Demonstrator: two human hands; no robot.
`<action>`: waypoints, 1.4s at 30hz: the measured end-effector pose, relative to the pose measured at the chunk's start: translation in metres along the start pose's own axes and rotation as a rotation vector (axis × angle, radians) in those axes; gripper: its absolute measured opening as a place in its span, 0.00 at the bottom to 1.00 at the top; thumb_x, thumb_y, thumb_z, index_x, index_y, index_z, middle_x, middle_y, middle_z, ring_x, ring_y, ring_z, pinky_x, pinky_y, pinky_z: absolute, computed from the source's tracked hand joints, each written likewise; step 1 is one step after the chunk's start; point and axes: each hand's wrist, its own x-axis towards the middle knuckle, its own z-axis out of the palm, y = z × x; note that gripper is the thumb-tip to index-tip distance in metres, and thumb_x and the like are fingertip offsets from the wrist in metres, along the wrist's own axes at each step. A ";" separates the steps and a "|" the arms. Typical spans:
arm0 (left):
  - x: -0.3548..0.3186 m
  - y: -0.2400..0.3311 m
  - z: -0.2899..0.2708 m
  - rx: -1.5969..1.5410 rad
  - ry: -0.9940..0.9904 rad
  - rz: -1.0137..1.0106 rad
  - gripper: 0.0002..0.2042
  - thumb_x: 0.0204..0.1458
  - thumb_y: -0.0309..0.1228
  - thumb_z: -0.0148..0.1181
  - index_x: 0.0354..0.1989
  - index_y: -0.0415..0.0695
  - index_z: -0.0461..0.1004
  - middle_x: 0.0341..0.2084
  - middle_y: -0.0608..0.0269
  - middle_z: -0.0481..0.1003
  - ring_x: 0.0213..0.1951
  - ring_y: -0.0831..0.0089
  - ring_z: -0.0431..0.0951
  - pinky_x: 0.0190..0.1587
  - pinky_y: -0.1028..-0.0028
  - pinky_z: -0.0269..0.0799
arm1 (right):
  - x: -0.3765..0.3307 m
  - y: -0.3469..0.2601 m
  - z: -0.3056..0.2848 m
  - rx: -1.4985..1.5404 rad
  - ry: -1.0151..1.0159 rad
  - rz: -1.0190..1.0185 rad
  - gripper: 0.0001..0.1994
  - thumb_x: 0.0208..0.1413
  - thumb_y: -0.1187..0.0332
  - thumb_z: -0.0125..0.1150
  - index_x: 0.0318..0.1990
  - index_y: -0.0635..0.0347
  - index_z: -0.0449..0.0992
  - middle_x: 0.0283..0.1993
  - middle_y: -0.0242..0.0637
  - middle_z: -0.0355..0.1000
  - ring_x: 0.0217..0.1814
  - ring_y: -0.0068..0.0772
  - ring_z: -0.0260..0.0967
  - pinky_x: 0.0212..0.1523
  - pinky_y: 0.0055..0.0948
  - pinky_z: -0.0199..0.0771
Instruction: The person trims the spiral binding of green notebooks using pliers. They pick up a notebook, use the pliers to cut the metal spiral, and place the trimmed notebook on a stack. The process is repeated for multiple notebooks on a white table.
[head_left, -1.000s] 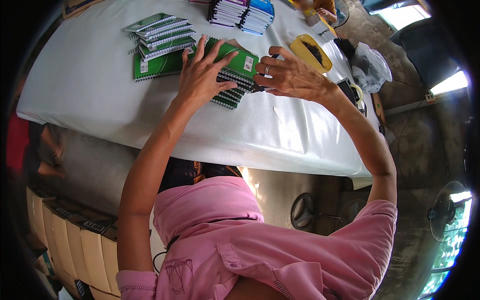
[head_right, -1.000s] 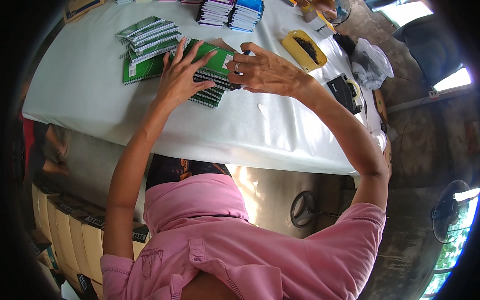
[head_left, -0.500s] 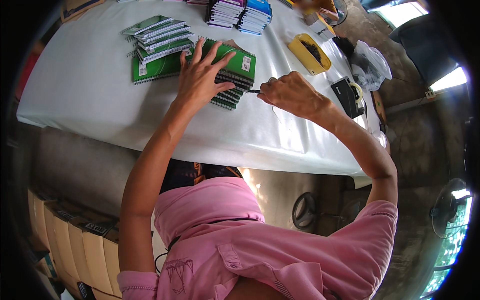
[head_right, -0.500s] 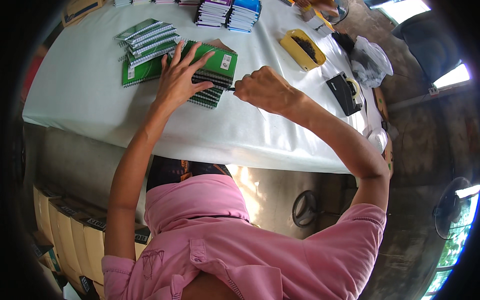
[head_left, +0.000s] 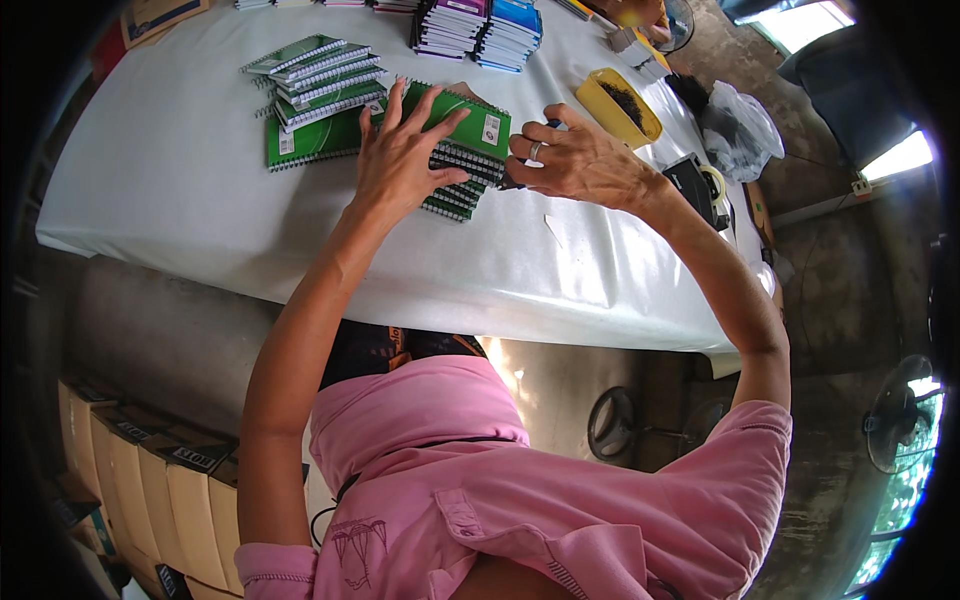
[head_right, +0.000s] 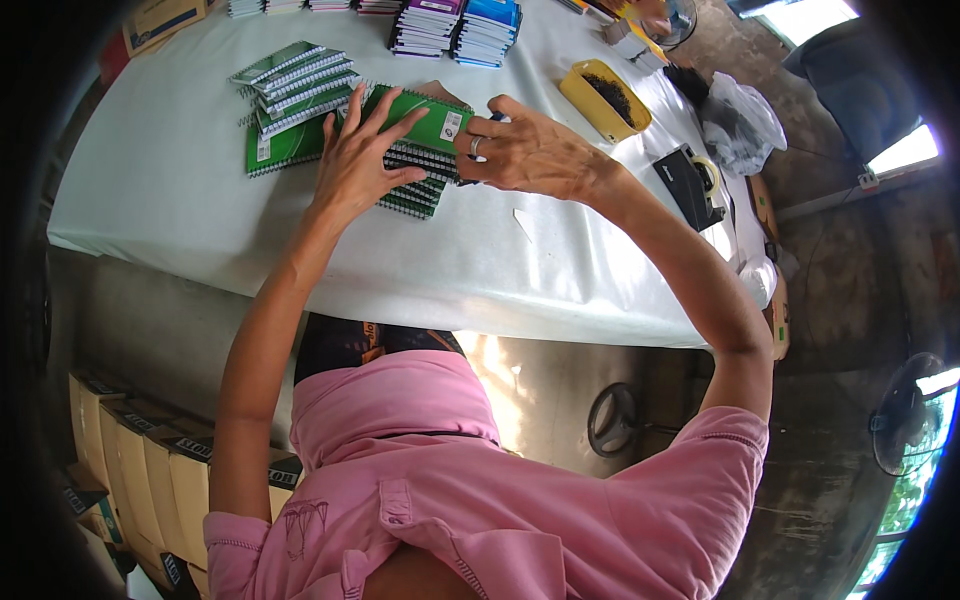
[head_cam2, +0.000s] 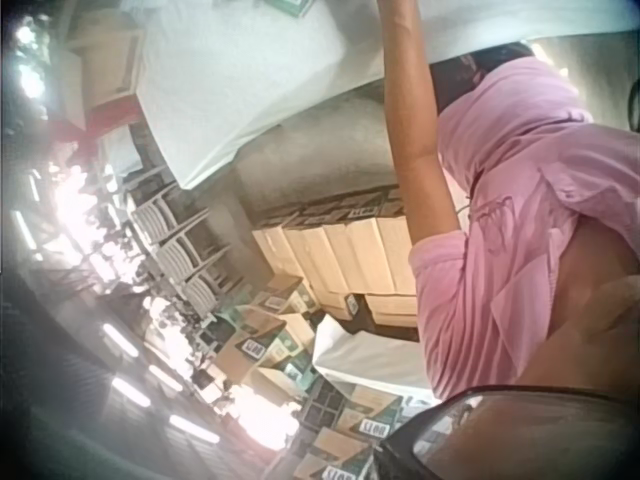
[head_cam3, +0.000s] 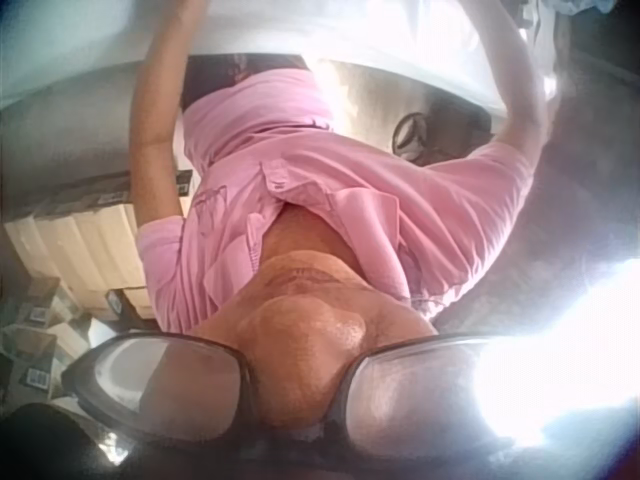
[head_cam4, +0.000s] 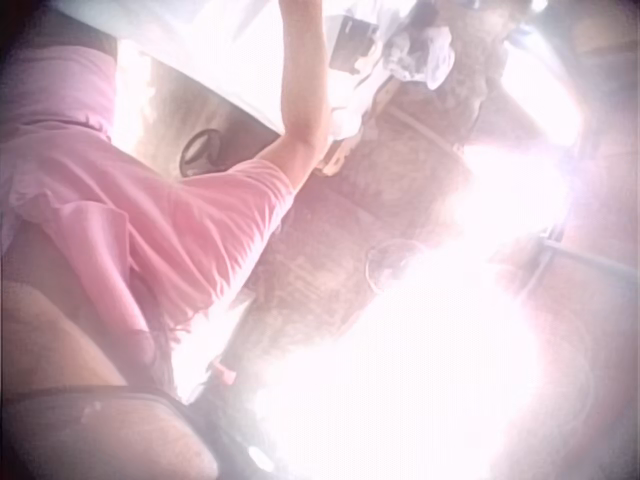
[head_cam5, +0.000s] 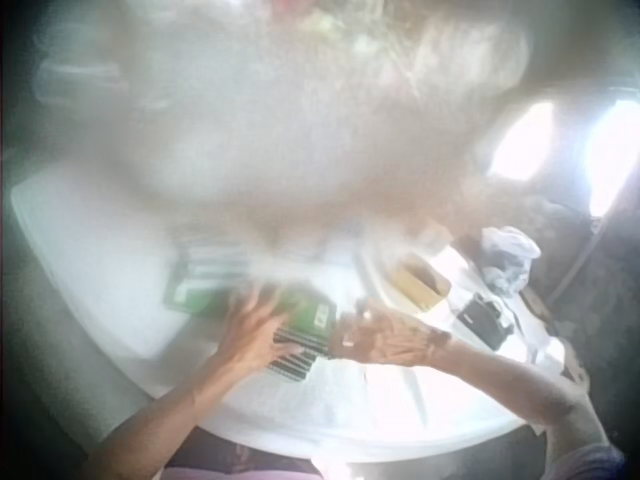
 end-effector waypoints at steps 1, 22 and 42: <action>0.000 -0.001 0.000 0.000 0.001 -0.001 0.36 0.35 0.50 0.72 0.59 0.66 0.70 0.66 0.70 0.58 0.68 0.53 0.49 0.62 0.39 0.48 | 0.002 0.000 -0.001 -0.005 -0.008 -0.008 0.14 0.47 0.60 0.66 0.42 0.46 0.74 0.43 0.21 0.67 0.53 0.20 0.62 0.60 0.32 0.59; -0.002 -0.002 0.004 -0.014 0.046 -0.019 0.30 0.42 0.55 0.64 0.57 0.64 0.72 0.65 0.69 0.59 0.68 0.53 0.50 0.61 0.36 0.49 | -0.003 0.013 -0.007 0.200 0.010 0.114 0.18 0.46 0.57 0.68 0.44 0.50 0.74 0.47 0.26 0.68 0.54 0.26 0.64 0.65 0.36 0.58; -0.001 -0.002 0.004 -0.018 0.092 0.011 0.26 0.46 0.53 0.63 0.56 0.64 0.73 0.64 0.69 0.61 0.67 0.51 0.52 0.59 0.35 0.50 | 0.001 -0.001 -0.022 0.099 0.035 0.241 0.09 0.48 0.64 0.65 0.38 0.50 0.78 0.41 0.29 0.73 0.49 0.24 0.68 0.57 0.33 0.63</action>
